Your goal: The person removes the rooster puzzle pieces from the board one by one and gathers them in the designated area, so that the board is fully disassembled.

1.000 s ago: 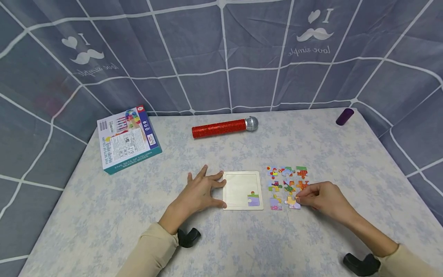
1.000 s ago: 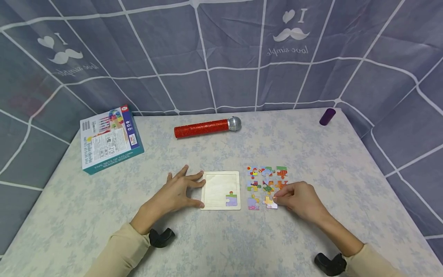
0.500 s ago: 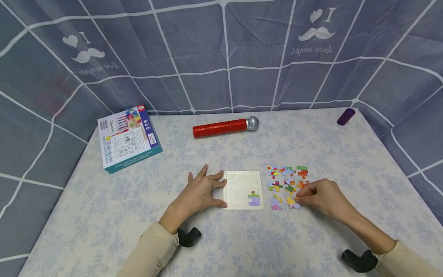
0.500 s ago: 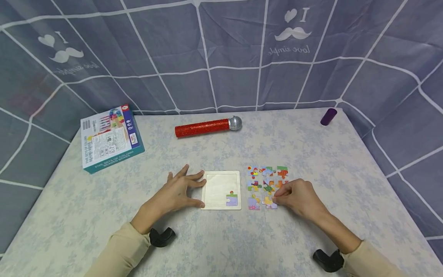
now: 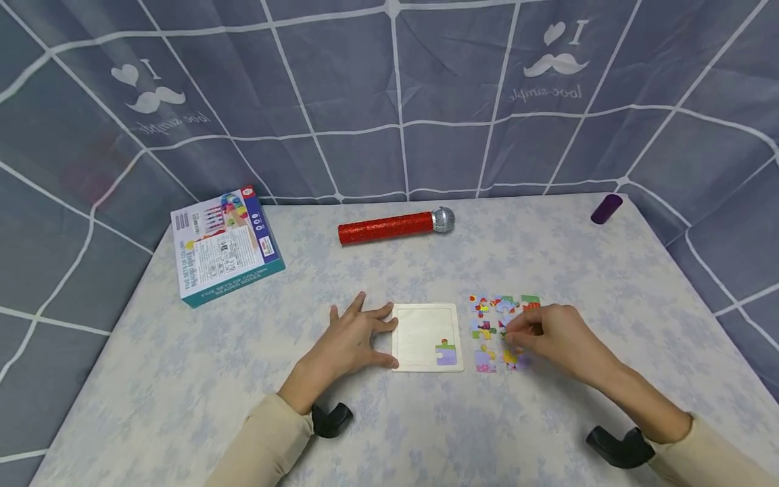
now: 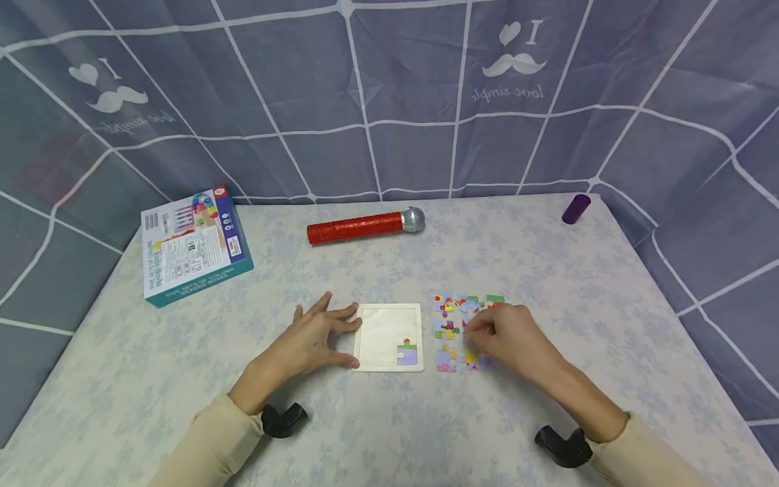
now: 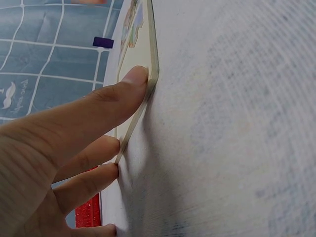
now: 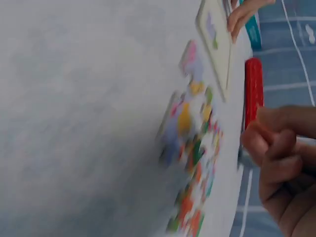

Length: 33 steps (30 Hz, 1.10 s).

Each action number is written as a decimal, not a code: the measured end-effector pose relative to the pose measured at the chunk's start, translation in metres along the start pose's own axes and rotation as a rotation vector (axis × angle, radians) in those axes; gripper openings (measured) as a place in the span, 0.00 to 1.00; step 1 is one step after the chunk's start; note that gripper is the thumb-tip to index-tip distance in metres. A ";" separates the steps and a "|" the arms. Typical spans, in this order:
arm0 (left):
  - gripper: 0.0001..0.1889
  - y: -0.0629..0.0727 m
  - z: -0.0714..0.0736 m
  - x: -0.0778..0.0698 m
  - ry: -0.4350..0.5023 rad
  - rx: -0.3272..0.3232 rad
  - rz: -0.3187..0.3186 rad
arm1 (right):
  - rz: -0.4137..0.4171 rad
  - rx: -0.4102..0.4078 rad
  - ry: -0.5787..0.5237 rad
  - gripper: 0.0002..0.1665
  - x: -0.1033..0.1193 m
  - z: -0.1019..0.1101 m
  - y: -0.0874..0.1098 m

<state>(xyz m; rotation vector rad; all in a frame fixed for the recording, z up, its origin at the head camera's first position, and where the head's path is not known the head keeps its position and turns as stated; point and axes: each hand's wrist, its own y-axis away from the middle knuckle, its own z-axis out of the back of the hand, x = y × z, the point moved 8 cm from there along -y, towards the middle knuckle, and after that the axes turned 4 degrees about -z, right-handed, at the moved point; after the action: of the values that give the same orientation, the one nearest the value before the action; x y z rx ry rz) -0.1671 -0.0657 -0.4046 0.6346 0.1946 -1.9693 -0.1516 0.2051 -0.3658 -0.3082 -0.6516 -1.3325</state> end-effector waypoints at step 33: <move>0.38 0.000 0.000 0.000 0.006 -0.007 0.005 | 0.097 0.200 -0.292 0.03 0.041 -0.063 -0.035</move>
<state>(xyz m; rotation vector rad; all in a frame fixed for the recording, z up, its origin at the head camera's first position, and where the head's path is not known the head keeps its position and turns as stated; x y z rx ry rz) -0.1668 -0.0662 -0.4047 0.6357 0.2031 -1.9615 -0.1645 0.1292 -0.3964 -0.3709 -0.9956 -1.1287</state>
